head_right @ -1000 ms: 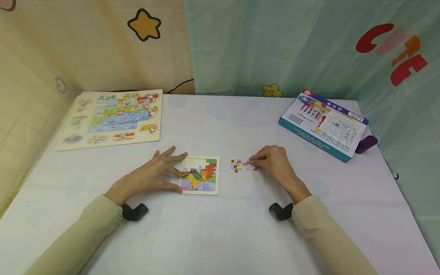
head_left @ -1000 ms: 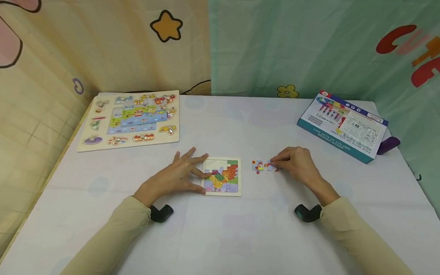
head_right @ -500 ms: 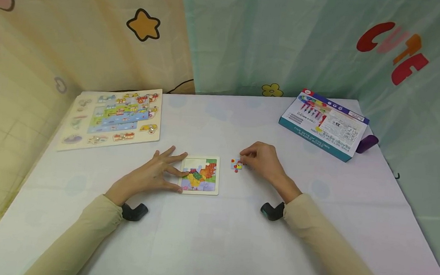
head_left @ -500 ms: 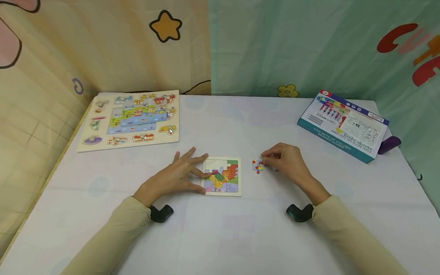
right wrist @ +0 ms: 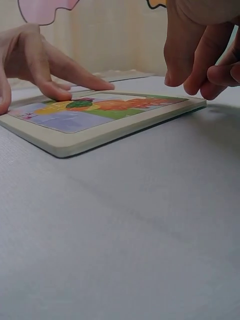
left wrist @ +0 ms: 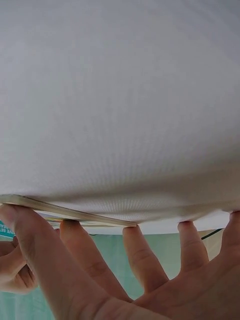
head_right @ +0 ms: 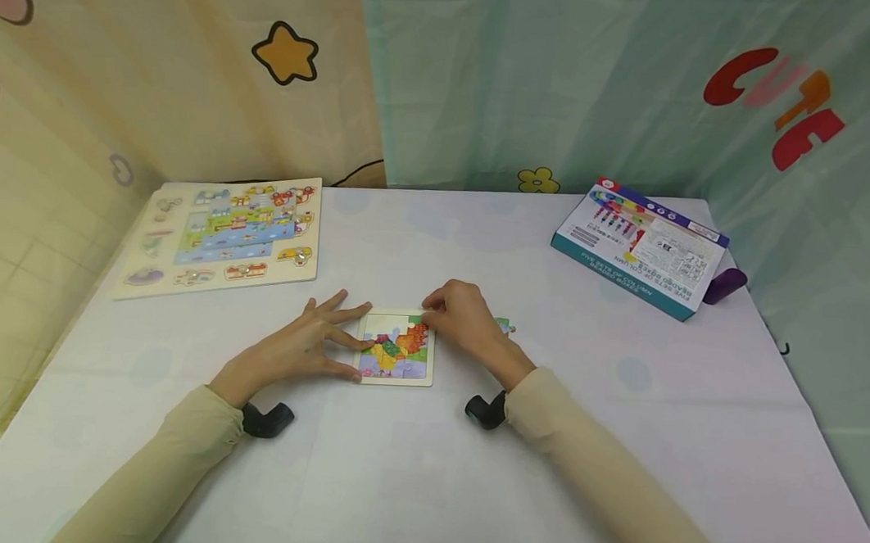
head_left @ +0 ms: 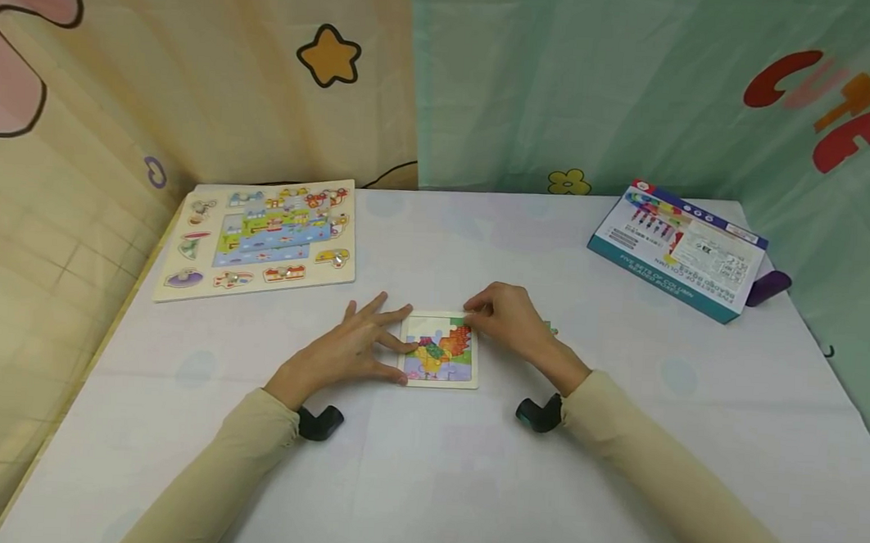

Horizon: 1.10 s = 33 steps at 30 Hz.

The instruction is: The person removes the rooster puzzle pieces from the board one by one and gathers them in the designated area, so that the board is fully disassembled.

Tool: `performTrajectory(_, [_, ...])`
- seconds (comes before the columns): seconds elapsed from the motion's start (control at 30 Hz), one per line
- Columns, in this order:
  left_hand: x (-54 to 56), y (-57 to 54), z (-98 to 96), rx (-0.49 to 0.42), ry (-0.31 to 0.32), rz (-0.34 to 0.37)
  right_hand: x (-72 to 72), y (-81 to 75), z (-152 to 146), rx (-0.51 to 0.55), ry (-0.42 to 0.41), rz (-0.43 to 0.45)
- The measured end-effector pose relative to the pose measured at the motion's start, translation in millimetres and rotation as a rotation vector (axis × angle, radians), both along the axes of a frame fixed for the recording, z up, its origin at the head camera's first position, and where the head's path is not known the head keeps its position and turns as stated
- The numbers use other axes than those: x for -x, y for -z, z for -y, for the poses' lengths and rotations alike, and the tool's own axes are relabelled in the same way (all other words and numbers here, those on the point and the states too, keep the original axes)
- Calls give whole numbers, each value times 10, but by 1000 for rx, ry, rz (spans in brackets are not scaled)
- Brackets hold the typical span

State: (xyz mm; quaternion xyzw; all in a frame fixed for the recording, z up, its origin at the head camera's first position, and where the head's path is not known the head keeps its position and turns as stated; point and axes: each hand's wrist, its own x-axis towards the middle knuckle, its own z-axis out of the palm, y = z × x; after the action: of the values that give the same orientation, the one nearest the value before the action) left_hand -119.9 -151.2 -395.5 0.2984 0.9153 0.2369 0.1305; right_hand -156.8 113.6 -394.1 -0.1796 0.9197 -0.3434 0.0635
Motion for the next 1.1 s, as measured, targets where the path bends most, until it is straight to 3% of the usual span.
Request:
performTrajectory(0.23, [0,5,6,8,0,-7,22,20,161,-43,-7,3])
performTrajectory(0.77, [15,21,6,17,0,-20,-24,-29,418,-211,142,93])
performTrajectory(1.1, [19,3,3,19,-4,-15,-29,-67,495,-245,158,111])
